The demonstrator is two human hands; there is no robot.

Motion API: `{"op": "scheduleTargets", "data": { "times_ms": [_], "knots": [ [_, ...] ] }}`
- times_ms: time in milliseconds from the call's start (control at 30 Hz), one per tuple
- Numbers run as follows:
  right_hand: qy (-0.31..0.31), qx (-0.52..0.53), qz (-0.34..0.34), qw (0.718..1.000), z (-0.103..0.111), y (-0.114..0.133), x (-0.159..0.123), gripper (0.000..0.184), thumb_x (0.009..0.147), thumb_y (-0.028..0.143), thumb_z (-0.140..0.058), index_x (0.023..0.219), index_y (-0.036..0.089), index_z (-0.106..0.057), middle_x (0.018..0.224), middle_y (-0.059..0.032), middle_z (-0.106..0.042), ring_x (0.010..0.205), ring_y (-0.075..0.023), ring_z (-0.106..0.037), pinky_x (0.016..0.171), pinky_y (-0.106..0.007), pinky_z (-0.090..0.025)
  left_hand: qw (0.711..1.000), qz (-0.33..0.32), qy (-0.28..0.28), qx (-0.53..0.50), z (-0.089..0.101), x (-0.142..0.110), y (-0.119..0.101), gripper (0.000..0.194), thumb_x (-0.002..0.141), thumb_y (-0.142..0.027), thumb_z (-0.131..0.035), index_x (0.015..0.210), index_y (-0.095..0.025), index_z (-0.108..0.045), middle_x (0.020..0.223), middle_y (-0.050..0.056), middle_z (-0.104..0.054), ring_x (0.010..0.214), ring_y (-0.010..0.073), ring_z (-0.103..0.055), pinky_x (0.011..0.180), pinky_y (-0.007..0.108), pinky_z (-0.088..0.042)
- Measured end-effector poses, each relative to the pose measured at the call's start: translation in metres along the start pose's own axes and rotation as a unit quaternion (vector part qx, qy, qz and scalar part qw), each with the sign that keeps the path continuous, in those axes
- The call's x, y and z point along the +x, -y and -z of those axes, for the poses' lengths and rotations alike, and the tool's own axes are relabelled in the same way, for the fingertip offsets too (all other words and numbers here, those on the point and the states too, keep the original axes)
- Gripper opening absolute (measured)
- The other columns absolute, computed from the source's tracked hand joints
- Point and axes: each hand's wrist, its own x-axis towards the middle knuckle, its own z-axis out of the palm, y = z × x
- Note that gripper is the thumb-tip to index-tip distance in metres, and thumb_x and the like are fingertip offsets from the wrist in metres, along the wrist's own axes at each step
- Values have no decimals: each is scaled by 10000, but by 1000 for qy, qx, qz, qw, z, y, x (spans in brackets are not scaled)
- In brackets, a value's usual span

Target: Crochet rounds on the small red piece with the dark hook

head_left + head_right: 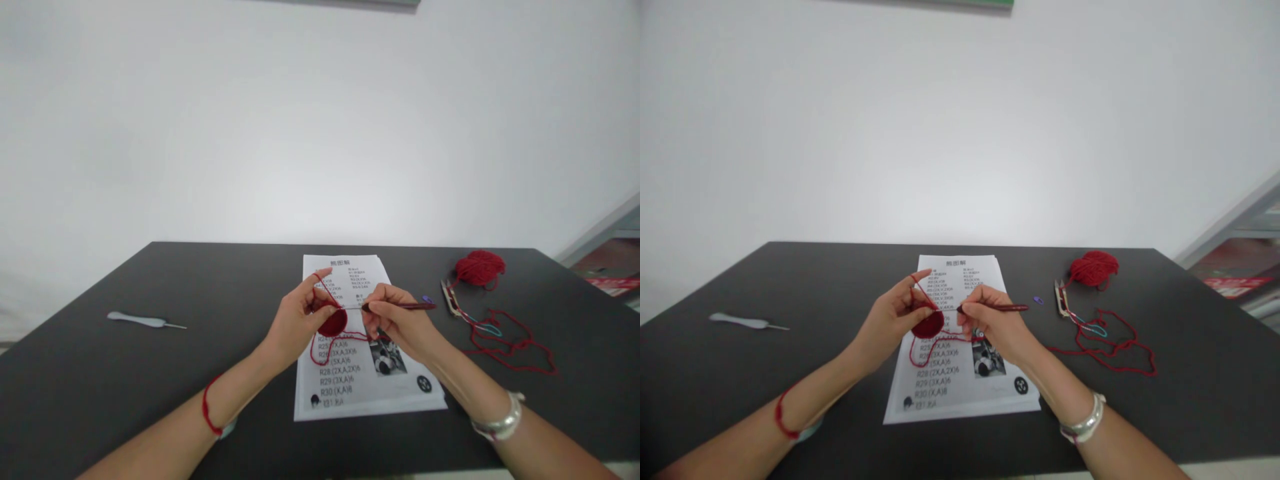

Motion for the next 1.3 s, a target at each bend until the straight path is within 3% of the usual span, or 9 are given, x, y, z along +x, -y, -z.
{"op": "scheduleTargets", "data": {
  "times_ms": [300,533,700,800,900,1000,1067,1200,1300],
  "knots": [
    [-46,170,-25,984,-19,-9,1,186,704,230,-768,662,159,-600,599,11,-676,482,-66,-570,480,-154,-467,987,29,-43,-155,-15,-8,1,602,673,-124,-700,1242,-147,-504,658,-53,-577,635,103,-529,660,241,-428],
    [-35,113,2,993,-21,-7,-2,202,704,262,-761,689,176,-579,582,18,-656,470,-75,-540,453,-173,-411,973,74,-28,-215,-14,-9,1,664,665,-125,-710,1284,-154,-470,716,-33,-620,663,106,-564,686,252,-436],
    [-48,-40,90,994,-20,-17,-6,155,782,281,-672,725,200,-552,579,47,-579,485,-82,-481,472,-199,-380,973,86,-6,-214,-16,-11,-5,792,639,-106,-710,1365,-149,-396,707,-22,-644,665,128,-591,695,275,-445],
    [-52,-227,203,951,-16,-26,-9,60,833,230,-600,791,224,-557,688,30,-581,583,-111,-521,531,-228,-417,972,95,-14,-215,-17,-12,-5,843,629,-106,-729,1392,-147,-372,662,-41,-625,632,109,-566,671,255,-430],
    [-46,-405,321,855,-13,-32,-11,95,861,163,-537,801,236,-549,716,14,-572,633,-133,-532,590,-257,-433,970,103,-17,-220,-17,-13,-3,829,618,-106,-744,1373,-128,-403,639,-45,-616,606,99,-547,642,241,-415],
    [-56,-463,365,806,-13,-34,-12,138,861,139,-518,765,238,-530,698,11,-550,627,-142,-517,604,-273,-429,961,126,-18,-247,-17,-12,-1,798,605,-104,-752,1339,-116,-440,636,-39,-621,596,96,-546,630,235,-409],
    [-62,-420,326,845,-14,-32,-12,110,857,165,-533,774,237,-538,714,8,-562,629,-141,-520,592,-268,-429,951,148,-15,-270,-16,-11,-1,779,591,-95,-758,1312,-112,-466,630,-41,-619,582,89,-540,623,230,-406],
    [-57,-147,138,978,-19,-22,-9,148,832,291,-612,730,215,-536,620,38,-556,522,-101,-484,483,-213,-387,947,153,-9,-284,-15,-10,-1,718,584,-83,-765,1257,-135,-522,648,-42,-625,601,90,-558,656,240,-419],
    [-34,55,37,997,-23,-14,-6,230,775,328,-692,689,193,-528,553,48,-571,463,-76,-478,450,-184,-374,949,141,-3,-283,-14,-10,0,661,600,-102,-762,1223,-158,-548,710,-16,-661,663,119,-602,706,269,-439]
  ]
}}
